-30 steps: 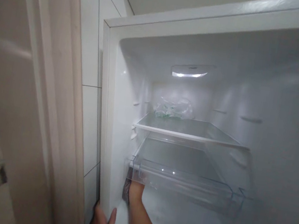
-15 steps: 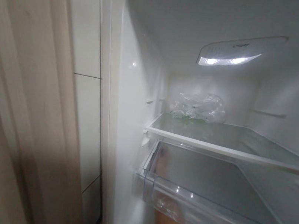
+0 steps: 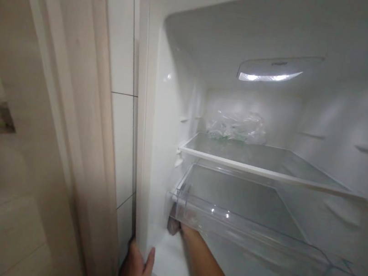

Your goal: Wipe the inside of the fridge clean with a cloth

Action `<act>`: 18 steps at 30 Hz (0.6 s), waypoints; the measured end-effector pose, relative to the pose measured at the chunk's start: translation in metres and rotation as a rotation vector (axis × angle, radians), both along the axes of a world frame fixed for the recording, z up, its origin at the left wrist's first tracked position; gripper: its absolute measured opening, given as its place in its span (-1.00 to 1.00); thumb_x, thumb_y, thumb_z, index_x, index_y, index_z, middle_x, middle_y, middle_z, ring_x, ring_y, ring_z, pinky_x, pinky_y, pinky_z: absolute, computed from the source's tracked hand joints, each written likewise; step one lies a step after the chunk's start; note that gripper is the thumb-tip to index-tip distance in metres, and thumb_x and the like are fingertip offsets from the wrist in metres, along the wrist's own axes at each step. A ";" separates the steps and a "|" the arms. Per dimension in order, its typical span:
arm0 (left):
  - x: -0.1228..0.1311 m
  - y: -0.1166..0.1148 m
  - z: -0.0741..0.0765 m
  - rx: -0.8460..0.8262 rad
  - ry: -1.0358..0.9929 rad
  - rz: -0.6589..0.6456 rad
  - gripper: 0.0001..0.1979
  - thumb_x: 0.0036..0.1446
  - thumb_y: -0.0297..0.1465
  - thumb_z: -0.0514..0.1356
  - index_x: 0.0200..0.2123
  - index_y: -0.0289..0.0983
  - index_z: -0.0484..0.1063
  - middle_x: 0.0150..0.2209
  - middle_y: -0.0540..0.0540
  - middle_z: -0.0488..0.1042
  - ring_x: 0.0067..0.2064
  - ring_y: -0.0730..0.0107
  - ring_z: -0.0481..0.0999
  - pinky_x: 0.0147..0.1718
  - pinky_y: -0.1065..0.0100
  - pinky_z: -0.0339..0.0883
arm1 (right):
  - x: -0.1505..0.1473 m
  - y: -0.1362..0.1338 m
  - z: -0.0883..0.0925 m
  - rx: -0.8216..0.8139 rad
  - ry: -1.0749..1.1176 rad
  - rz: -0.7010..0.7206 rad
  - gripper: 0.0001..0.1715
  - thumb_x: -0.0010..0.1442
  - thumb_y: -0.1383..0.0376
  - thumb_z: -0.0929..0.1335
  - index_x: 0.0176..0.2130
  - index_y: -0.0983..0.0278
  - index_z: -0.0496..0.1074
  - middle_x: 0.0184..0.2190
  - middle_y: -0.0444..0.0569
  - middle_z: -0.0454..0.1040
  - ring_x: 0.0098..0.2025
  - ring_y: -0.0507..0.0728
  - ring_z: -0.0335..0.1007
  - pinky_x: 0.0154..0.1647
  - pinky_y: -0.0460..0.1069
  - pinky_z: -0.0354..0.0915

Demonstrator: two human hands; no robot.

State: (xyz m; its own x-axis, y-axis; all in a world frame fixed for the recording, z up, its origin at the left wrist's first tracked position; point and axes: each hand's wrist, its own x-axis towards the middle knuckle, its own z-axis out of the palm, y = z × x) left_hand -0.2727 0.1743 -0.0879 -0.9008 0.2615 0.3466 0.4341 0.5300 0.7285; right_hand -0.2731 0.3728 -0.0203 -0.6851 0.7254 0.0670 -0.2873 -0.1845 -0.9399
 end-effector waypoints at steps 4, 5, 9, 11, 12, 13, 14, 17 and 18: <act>0.004 -0.003 0.012 -0.005 -0.013 -0.007 -0.30 0.39 -0.05 -0.10 0.27 -0.55 0.22 0.13 -0.60 0.57 0.08 -0.20 0.67 -0.04 0.02 0.54 | 0.022 -0.030 0.003 0.045 -0.002 -0.133 -0.40 -0.09 -0.15 0.58 -0.22 0.20 0.57 -0.27 0.00 0.68 -0.03 0.29 0.58 0.10 0.20 0.47; 0.005 -0.003 0.015 0.000 -0.014 -0.012 -0.31 0.39 -0.06 -0.10 0.27 -0.56 0.22 0.14 -0.62 0.56 0.08 -0.21 0.67 -0.03 0.02 0.54 | 0.028 -0.040 0.003 0.051 0.005 -0.155 -0.39 -0.08 -0.12 0.58 -0.15 0.19 0.56 -0.19 0.02 0.69 0.05 0.30 0.56 0.18 0.21 0.43; 0.005 -0.008 0.022 0.030 -0.006 -0.070 -0.36 0.42 -0.11 -0.11 0.29 -0.54 0.20 0.19 -0.61 0.52 0.14 -0.11 0.65 0.03 0.08 0.54 | 0.057 -0.077 0.009 -0.014 0.031 -0.092 -0.32 0.05 -0.02 0.53 0.10 0.12 0.40 -0.02 -0.02 0.66 0.04 0.23 0.57 0.21 0.19 0.40; 0.005 -0.012 0.025 0.048 -0.008 -0.111 -0.38 0.43 -0.12 -0.10 0.29 -0.50 0.19 0.21 -0.58 0.51 0.18 -0.05 0.63 0.08 0.12 0.52 | 0.071 -0.086 0.016 -0.126 0.040 0.010 -0.33 0.08 0.01 0.51 0.12 0.08 0.36 -0.11 -0.09 0.68 -0.08 0.21 0.61 0.08 0.16 0.46; 0.005 -0.013 0.026 0.054 -0.017 -0.128 -0.39 0.43 -0.12 -0.10 0.29 -0.50 0.19 0.21 -0.57 0.51 0.19 -0.04 0.62 0.09 0.13 0.51 | 0.077 -0.088 0.021 -0.188 0.055 0.033 -0.35 0.08 0.01 0.50 0.12 0.07 0.38 -0.15 -0.11 0.68 -0.12 0.20 0.61 0.03 0.15 0.48; 0.006 -0.014 0.028 0.059 -0.029 -0.142 -0.39 0.43 -0.12 -0.09 0.29 -0.49 0.18 0.22 -0.57 0.51 0.19 -0.05 0.61 0.09 0.12 0.51 | 0.083 -0.087 0.025 -0.252 0.073 0.041 -0.38 0.09 -0.01 0.49 0.09 0.09 0.42 -0.18 -0.10 0.69 -0.14 0.21 0.62 -0.01 0.14 0.49; 0.006 -0.015 0.030 0.064 -0.038 -0.149 -0.39 0.42 -0.11 -0.09 0.29 -0.49 0.18 0.21 -0.57 0.51 0.20 -0.07 0.61 0.09 0.10 0.52 | 0.088 -0.083 0.029 -0.317 0.093 0.042 -0.41 0.09 -0.05 0.47 0.05 0.13 0.48 -0.20 -0.05 0.69 -0.14 0.24 0.62 -0.04 0.14 0.50; 0.007 -0.016 0.033 0.072 -0.035 -0.139 -0.39 0.40 -0.10 -0.06 0.27 -0.47 0.20 0.19 -0.56 0.53 0.19 -0.11 0.62 0.07 0.07 0.52 | 0.097 -0.064 0.040 -0.446 0.131 0.050 -0.36 0.11 -0.21 0.34 -0.26 0.28 0.61 -0.35 0.14 0.67 -0.19 0.35 0.62 -0.17 0.22 0.52; 0.008 -0.016 0.033 0.070 -0.030 -0.131 -0.39 0.40 -0.09 -0.06 0.26 -0.46 0.21 0.18 -0.55 0.54 0.17 -0.11 0.63 0.06 0.07 0.53 | 0.097 -0.057 0.043 -0.437 0.142 0.041 -0.33 0.12 -0.23 0.31 -0.35 0.29 0.61 -0.40 0.19 0.66 -0.22 0.37 0.62 -0.21 0.25 0.52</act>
